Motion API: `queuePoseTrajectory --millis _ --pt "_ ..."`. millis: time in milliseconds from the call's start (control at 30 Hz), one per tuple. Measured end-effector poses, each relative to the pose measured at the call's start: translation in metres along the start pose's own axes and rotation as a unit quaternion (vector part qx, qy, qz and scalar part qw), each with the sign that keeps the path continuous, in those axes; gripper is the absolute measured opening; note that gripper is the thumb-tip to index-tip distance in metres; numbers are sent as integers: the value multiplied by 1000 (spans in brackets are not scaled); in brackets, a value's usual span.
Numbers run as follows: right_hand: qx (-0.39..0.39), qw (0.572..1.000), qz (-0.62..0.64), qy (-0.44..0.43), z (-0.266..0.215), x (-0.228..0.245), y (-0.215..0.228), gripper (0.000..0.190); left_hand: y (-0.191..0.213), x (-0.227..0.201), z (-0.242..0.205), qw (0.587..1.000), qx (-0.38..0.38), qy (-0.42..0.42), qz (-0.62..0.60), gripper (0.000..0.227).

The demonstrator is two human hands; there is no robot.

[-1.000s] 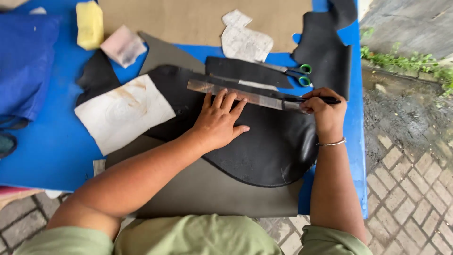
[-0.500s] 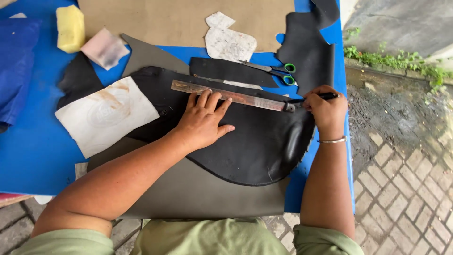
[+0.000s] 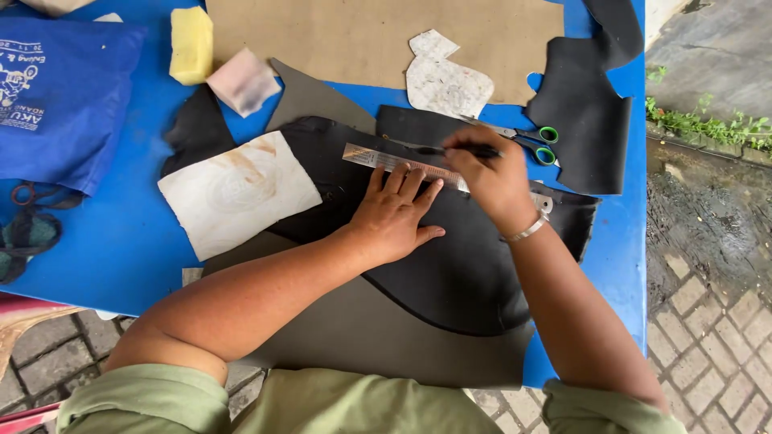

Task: Mark measurements on leather pieces using a ruler and a pen

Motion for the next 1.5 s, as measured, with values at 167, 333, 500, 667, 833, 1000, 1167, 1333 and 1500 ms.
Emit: queuePoseTrajectory --millis 167,333,500,667,833,1000,1167,1333,1500 --pt "49 998 -8 26 34 -6 -59 13 1 1 -1 1000 20 7 0 81" --pt "74 995 -37 49 42 -7 -78 12 8 -1 2 996 88 24 0 77" --pt "63 991 -115 11 31 -22 -43 10 10 -1 3 996 81 19 22 82" --pt "15 992 -113 -56 0 -39 17 10 8 -2 4 995 100 18 12 80" --pt "-39 990 -105 -82 -27 -48 63 11 4 -4 7 993 112 22 17 80" --pt "-47 986 -139 -79 -30 -47 62 14 13 -11 13 981 185 32 47 78" --pt "-32 980 -182 -70 -37 -42 69 12 20 -5 13 979 196 20 45 79" --pt "-48 973 -214 -72 -54 -57 94 12 25 -4 9 979 202 22 26 75" --pt "-62 960 -250 -110 -69 -58 131 12 28 -5 6 984 172 20 34 75"
Point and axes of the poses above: each hand's wrist, its own z-axis towards the middle knuckle, its own y-axis out of the back of the hand, x = y × z, the point moved 3 cm from there along z, towards the middle knuckle, and after that the axes turned 14 degrees about y, right-handed, at the moved point
